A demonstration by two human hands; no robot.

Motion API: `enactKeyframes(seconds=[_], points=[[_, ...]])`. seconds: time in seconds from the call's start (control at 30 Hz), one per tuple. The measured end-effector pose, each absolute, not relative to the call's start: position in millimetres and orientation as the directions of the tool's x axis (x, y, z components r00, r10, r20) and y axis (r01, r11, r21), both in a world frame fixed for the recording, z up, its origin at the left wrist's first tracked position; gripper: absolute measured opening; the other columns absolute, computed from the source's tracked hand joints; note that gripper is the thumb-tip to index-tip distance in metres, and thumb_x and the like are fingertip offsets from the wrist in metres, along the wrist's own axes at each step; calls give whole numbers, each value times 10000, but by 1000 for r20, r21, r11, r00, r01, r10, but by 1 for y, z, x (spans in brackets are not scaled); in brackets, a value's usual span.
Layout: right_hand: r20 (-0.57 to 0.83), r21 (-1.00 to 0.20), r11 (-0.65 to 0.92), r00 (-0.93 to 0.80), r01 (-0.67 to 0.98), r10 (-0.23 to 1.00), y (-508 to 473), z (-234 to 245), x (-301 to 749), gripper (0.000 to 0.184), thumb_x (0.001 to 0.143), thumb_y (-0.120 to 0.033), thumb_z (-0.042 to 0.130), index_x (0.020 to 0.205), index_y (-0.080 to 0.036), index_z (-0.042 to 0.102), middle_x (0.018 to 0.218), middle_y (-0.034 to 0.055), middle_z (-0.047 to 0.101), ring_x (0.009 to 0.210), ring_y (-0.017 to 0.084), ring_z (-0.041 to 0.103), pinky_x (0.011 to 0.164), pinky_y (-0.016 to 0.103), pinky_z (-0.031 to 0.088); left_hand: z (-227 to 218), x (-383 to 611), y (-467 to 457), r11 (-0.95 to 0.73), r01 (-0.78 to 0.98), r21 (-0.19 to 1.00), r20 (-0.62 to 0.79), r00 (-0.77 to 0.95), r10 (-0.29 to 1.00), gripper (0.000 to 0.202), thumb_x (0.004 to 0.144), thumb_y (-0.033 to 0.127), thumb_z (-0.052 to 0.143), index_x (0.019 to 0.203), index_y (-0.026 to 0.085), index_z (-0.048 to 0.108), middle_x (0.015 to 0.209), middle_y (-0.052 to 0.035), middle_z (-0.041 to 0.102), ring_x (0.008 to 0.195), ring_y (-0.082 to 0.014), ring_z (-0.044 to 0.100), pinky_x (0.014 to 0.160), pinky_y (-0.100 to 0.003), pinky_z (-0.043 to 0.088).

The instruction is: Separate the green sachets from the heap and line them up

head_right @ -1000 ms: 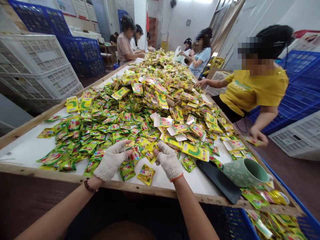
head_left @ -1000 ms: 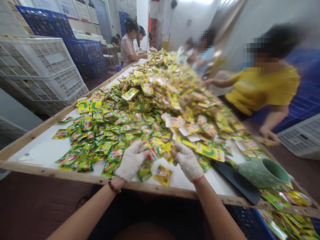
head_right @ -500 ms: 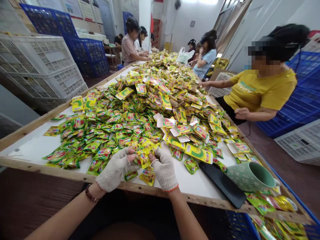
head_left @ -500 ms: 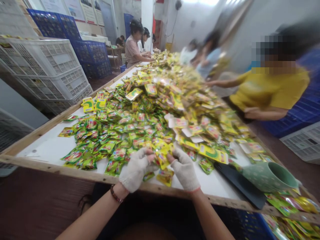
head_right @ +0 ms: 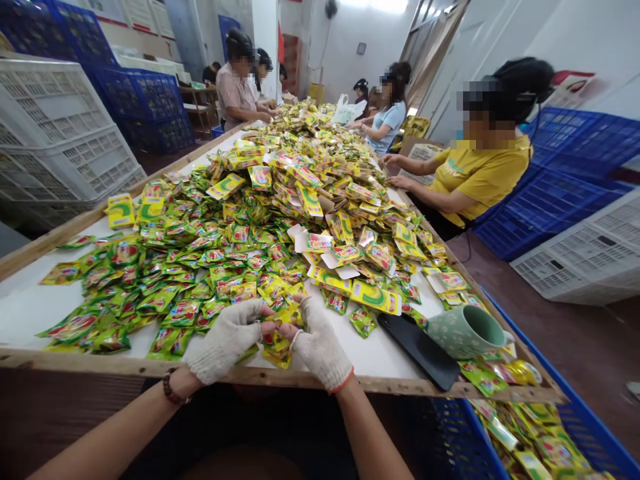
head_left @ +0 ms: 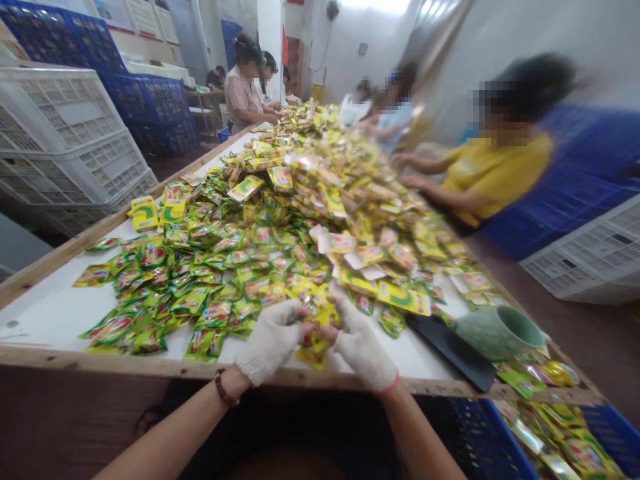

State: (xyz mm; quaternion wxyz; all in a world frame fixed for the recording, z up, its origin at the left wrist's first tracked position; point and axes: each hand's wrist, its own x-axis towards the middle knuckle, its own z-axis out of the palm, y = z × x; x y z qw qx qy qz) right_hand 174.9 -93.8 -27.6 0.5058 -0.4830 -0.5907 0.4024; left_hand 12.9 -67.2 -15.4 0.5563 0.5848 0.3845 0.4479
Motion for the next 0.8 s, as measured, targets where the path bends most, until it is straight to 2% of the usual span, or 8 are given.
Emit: enactKeyframes(seconds=[0.07, 0.17, 0.3, 0.37, 0.47, 0.57, 0.67, 0.8], points=[[116, -980, 126, -72, 153, 991, -96, -26, 182, 305, 734, -359, 652, 988, -199, 599, 808, 23, 656, 641, 151, 587, 573, 274, 511, -17, 19, -65, -141, 54, 989, 111, 374, 921, 162, 683, 295, 680, 757, 162, 626, 673, 4, 636, 609, -122, 565, 580, -226, 475], [94, -979, 82, 62, 185, 994, -100, -23, 198, 202, 734, -378, 648, 780, -192, 584, 611, -19, 581, 478, 99, 472, 447, 224, 423, -20, 27, -55, -283, 225, 932, 187, 368, 911, 124, 780, 286, 567, 824, 173, 591, 682, 15, 611, 624, -123, 546, 592, -233, 447], [129, -986, 101, 219, 134, 967, -105, -18, 219, 300, 742, -468, 635, 729, -184, 538, 575, -26, 546, 453, 82, 447, 418, 203, 383, -16, 47, -26, -605, 446, 660, 438, 426, 792, 77, 804, 192, 507, 811, 178, 583, 740, -10, 587, 706, -153, 533, 682, -282, 450], [131, -988, 109, 234, 107, 963, -109, -16, 225, 329, 745, -495, 634, 725, -180, 540, 564, -27, 538, 445, 79, 442, 414, 200, 376, -10, 66, -10, -732, 427, 531, 521, 516, 679, 121, 765, 101, 495, 788, 177, 586, 844, -43, 609, 828, -174, 548, 801, -315, 452], [135, -989, 115, 249, 91, 959, -115, -17, 229, 355, 756, -515, 637, 712, -175, 546, 551, -23, 536, 451, 82, 450, 417, 199, 370, 0, 95, 3, -766, 349, 540, 527, 570, 631, 136, 760, 84, 485, 757, 170, 590, 869, -55, 621, 868, -177, 558, 858, -325, 448], [137, -990, 121, 252, 75, 958, -119, -22, 231, 352, 770, -513, 638, 737, -171, 563, 549, -26, 532, 455, 81, 447, 424, 198, 366, 7, 106, 0, -640, 297, 709, 409, 566, 716, 169, 841, 231, 470, 745, 161, 590, 730, -28, 611, 693, -144, 561, 690, -285, 481], [142, -990, 134, 251, 51, 958, -117, -31, 232, 353, 766, -512, 649, 782, -167, 577, 552, -31, 534, 455, 81, 446, 430, 200, 363, 8, 97, -16, -235, 220, 947, 8, 714, 700, 182, 772, 324, 585, 773, 145, 618, 647, -12, 633, 549, -112, 564, 529, -230, 470], [134, -988, 155, 424, -16, 896, -109, -37, 231, 378, 730, -527, 674, 821, -172, 583, 644, -7, 601, 481, 91, 473, 451, 218, 404, 1, 75, -39, 162, 57, 985, -164, 596, 786, 287, 614, 331, 752, 777, 121, 641, 691, -47, 687, 588, -126, 634, 562, -231, 524]])
